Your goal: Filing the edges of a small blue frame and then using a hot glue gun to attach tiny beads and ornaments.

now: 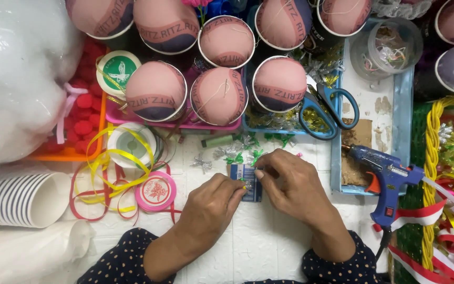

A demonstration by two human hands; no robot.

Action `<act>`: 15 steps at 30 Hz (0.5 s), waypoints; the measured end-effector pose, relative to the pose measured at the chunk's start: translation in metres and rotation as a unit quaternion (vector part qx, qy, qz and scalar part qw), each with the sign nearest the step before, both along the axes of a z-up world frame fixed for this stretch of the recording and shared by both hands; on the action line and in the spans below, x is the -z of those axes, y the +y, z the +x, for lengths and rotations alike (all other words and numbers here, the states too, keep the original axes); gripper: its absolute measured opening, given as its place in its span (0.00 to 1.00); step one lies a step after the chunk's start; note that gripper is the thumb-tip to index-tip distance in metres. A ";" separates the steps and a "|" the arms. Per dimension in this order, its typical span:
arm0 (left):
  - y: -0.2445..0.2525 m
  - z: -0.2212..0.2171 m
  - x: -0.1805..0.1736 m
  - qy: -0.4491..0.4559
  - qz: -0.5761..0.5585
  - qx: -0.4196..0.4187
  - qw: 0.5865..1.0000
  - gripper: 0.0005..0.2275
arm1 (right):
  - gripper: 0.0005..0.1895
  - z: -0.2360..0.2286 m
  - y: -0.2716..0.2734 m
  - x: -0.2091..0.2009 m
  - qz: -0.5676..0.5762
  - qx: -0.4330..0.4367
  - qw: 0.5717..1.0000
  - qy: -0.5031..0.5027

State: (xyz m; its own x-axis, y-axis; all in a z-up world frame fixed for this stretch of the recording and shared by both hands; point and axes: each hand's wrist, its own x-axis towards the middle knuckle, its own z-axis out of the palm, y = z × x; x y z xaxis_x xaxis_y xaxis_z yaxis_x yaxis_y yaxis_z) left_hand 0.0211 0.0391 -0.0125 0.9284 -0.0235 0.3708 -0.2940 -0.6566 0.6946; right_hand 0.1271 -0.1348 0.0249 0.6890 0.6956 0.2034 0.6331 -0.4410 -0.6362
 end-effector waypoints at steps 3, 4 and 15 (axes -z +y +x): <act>-0.001 0.000 0.001 -0.002 -0.003 0.002 1.000 0.04 | 0.03 0.000 0.000 0.001 0.007 -0.003 1.000 -0.004; -0.001 0.000 0.000 -0.003 -0.002 0.002 1.000 0.04 | 0.03 0.000 0.000 0.001 0.007 -0.002 1.000 -0.005; -0.003 0.002 -0.008 -0.006 0.018 0.011 1.000 0.02 | 0.04 0.000 -0.002 0.001 0.000 0.005 1.000 -0.010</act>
State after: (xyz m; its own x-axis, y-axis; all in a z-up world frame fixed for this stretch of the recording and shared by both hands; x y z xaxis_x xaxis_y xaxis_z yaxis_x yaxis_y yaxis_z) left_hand 0.0231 0.0364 -0.0040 0.9227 -0.0562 0.3813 -0.3168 -0.6741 0.6672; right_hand 0.1269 -0.1365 0.0237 0.6916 0.6891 0.2164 0.6408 -0.4473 -0.6239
